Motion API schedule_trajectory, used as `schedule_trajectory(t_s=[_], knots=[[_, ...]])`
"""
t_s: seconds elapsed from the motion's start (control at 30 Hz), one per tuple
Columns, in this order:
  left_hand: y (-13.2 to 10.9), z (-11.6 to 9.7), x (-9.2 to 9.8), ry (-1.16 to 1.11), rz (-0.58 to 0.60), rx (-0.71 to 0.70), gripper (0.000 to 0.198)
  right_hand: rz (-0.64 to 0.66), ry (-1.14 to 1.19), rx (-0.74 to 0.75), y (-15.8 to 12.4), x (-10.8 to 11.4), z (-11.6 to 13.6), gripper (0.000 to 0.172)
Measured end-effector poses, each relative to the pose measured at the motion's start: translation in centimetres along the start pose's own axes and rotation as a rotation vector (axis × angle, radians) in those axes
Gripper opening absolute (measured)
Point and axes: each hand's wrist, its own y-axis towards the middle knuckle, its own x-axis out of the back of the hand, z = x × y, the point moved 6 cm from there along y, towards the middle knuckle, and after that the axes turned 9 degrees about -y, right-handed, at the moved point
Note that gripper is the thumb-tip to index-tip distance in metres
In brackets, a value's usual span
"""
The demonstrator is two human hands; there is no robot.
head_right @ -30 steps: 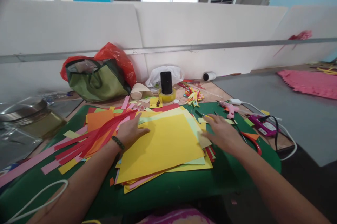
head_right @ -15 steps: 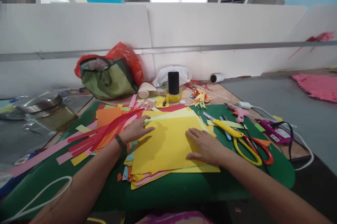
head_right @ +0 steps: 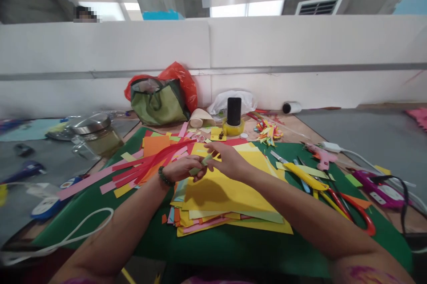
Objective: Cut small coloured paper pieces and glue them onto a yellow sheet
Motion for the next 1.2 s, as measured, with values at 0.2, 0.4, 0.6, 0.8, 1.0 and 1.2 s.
schedule_trajectory(t_s=[0.2, 0.4, 0.6, 0.8, 1.0, 1.2], knots=[[-2.7, -5.0, 4.8, 0.682, -0.426, -0.266, 0.031, 0.108, 0.253, -0.095, 3.6, -1.5, -1.6, 0.024], [-6.9, -6.6, 13.9, 1.146, -1.160, 0.034, 0.029, 0.252, 0.228, -0.250, 5.0, -5.7, -4.4, 0.023], [-6.3, -4.6, 15.4, 1.132, -1.193, 0.127, 0.014, 0.092, 0.040, -0.210, 4.3, -6.4, -4.7, 0.015], [-8.1, -8.1, 12.6, 1.023, -1.251, -0.242, 0.020, -0.198, -0.052, 0.018, 2.9, -0.7, -1.3, 0.019], [-4.6, -7.5, 5.2, -0.162, -0.657, -0.606, 0.010, -0.363, -0.484, 0.481, -0.1, 0.8, 4.2, 0.037], [0.3, -4.0, -0.5, -0.422, -0.472, -0.365, 0.014, -0.296, -0.665, 0.804, -2.5, -0.9, 5.0, 0.037]])
